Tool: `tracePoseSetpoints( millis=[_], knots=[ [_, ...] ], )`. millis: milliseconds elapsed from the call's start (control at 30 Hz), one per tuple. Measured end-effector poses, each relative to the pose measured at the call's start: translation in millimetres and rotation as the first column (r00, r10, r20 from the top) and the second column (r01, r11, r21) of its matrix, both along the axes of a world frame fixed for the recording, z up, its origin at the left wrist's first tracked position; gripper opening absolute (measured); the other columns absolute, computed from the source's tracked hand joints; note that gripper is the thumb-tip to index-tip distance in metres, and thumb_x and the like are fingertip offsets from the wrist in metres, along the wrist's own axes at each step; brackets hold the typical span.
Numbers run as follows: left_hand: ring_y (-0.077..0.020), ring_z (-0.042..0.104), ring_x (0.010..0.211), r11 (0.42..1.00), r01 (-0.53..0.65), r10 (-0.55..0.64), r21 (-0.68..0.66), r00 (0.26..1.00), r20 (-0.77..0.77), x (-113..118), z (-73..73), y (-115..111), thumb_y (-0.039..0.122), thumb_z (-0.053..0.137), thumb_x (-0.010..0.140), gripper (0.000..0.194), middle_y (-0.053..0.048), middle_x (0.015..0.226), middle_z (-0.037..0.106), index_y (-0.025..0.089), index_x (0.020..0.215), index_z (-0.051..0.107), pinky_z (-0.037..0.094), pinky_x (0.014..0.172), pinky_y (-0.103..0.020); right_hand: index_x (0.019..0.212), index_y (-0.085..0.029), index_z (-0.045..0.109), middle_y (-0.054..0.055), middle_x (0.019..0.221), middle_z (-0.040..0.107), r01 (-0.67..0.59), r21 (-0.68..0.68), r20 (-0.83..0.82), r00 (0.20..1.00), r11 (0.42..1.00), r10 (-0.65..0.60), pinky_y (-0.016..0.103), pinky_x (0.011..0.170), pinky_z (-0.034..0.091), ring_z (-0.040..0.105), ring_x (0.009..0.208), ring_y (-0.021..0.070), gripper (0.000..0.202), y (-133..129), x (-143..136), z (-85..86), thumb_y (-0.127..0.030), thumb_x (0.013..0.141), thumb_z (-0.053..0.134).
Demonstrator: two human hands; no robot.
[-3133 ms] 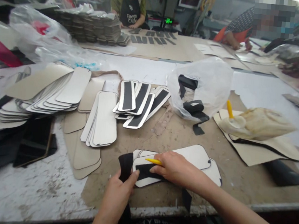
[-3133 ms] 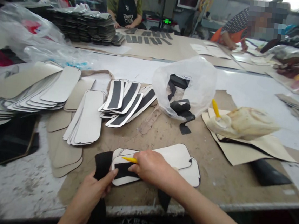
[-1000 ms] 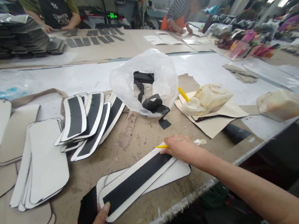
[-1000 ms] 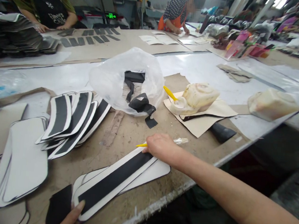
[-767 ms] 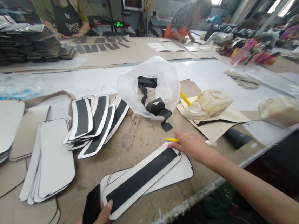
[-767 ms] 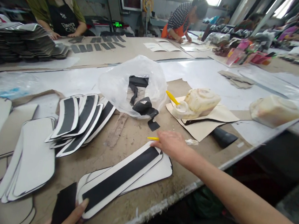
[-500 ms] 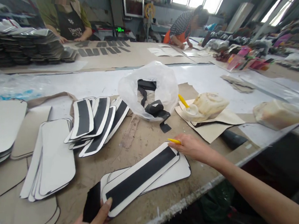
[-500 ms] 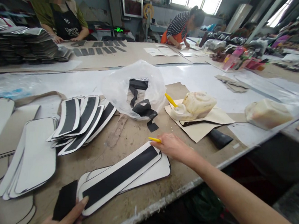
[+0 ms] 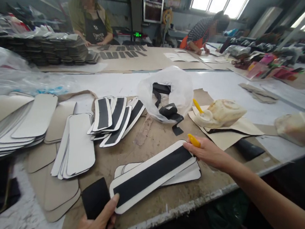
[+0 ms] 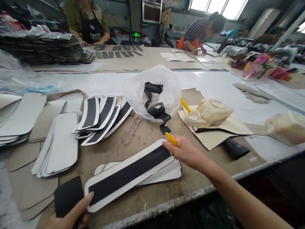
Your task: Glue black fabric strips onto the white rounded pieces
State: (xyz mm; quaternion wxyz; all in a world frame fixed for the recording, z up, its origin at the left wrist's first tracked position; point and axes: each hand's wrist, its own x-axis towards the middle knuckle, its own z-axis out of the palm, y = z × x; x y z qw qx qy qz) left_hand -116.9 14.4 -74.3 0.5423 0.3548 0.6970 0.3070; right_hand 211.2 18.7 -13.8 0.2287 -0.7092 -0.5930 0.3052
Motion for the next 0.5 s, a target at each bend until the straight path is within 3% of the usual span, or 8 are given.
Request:
tracePoseSetpoints(
  millis=[100, 167, 300, 500],
  knots=[
    [-0.0122, 0.045, 0.045, 0.99, -0.139, 0.142, -0.028, 0.979, 0.144, 3.8, 2.9, -2.9, 0.05, 0.085, 0.042, 0.049, 0.0, 0.048, 0.053, 0.013, 0.058, 0.057, 0.036, 0.041, -0.022, 0.062, -0.021, 0.043, -0.005, 0.058, 0.042, 0.036, -0.014, -0.001, 0.999, 0.999, -0.036, 0.024, 0.05, 0.032, 0.04, 0.053, 0.0109, 0.04, -4.6, -3.6, -5.6, -0.055, 0.08, 0.051],
    [-0.012, 0.047, 0.047, 0.983, -0.181, 0.185, -0.039, 0.958, 0.218, 7.6, 6.7, -5.0, 0.046, 0.085, 0.044, 0.049, 0.0, 0.054, 0.056, 0.011, 0.069, 0.061, 0.039, 0.042, -0.022, 0.06, -0.02, 0.043, -0.004, 0.058, 0.044, 0.074, -0.006, 0.037, 0.997, 0.997, -0.073, 0.024, 0.049, 0.031, 0.04, 0.053, 0.0111, 0.04, -7.8, -6.1, -9.3, -0.055, 0.076, 0.058],
    [-0.0114, 0.049, 0.051, 0.982, -0.19, 0.186, -0.015, 0.938, 0.291, 10.6, 9.9, -8.5, 0.045, 0.079, 0.06, 0.044, -0.001, 0.063, 0.06, 0.011, 0.082, 0.063, 0.041, 0.043, -0.021, 0.06, -0.02, 0.046, -0.003, 0.056, 0.045, 0.09, 0.002, 0.034, 0.995, 0.996, -0.09, 0.024, 0.047, 0.032, 0.041, 0.051, 0.0116, 0.042, -13.8, -7.7, -15.5, -0.058, 0.075, 0.058],
    [-0.0148, 0.056, 0.062, 0.989, -0.151, 0.143, 0.002, 0.945, 0.295, 4.6, 4.1, -9.7, 0.045, 0.08, 0.061, 0.049, -0.006, 0.077, 0.066, 0.01, 0.093, 0.064, 0.043, 0.046, -0.02, 0.059, -0.02, 0.046, -0.002, 0.055, 0.044, 0.138, -0.099, -0.014, 0.99, 0.986, -0.14, 0.023, 0.044, 0.032, 0.04, 0.05, 0.0112, 0.048, -19.5, -7.8, -19.3, -0.065, 0.07, 0.058]
  ],
)
